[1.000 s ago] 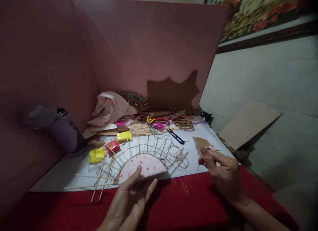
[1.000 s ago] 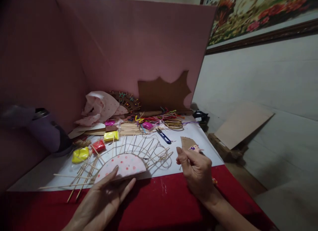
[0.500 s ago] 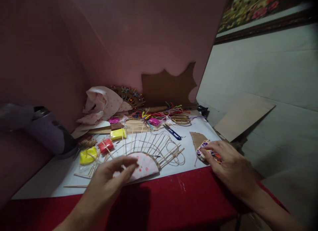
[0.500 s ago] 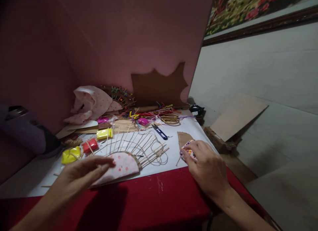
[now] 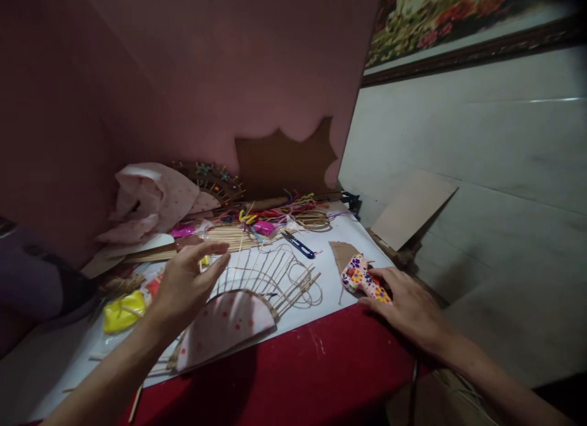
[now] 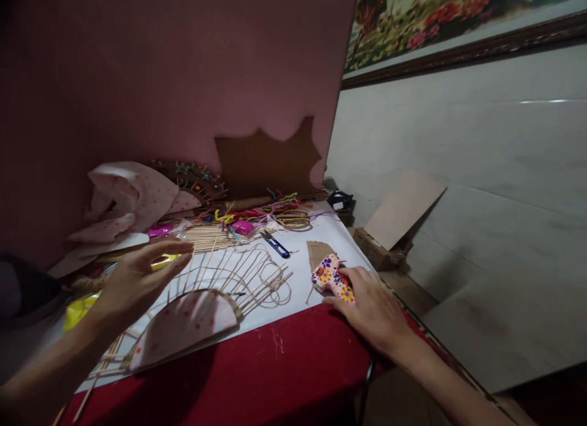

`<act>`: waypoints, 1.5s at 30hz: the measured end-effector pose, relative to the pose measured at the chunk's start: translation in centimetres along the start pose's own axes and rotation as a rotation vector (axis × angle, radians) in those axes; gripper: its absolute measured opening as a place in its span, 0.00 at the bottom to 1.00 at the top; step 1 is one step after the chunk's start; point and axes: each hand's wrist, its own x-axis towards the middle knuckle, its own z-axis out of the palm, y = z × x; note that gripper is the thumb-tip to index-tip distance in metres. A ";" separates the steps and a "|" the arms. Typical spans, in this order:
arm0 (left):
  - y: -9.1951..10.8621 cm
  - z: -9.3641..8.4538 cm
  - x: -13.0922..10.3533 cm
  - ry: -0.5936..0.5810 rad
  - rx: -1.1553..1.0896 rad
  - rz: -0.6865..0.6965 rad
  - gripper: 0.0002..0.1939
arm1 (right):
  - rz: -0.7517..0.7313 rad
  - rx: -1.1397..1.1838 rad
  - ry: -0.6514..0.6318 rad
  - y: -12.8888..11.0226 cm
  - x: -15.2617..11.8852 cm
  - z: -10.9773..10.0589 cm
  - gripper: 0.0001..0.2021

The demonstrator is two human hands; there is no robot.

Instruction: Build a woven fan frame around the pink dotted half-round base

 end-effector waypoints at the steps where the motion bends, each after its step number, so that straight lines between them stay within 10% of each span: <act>1: -0.1 0.0 -0.5 0.015 -0.008 0.001 0.14 | -0.004 -0.004 -0.011 0.0 -0.1 0.2 0.20; 13: -1.6 1.8 -1.1 -0.149 0.353 0.302 0.09 | 0.232 0.524 0.257 -3.1 1.9 -1.7 0.17; 23: -0.9 3.6 -2.8 -0.166 -0.154 0.048 0.08 | 0.222 1.484 -0.622 -10.6 7.1 -2.4 0.13; 45: -2.1 6.4 -1.4 -0.091 0.472 0.243 0.08 | 0.304 1.621 -0.616 -10.7 8.1 1.5 0.15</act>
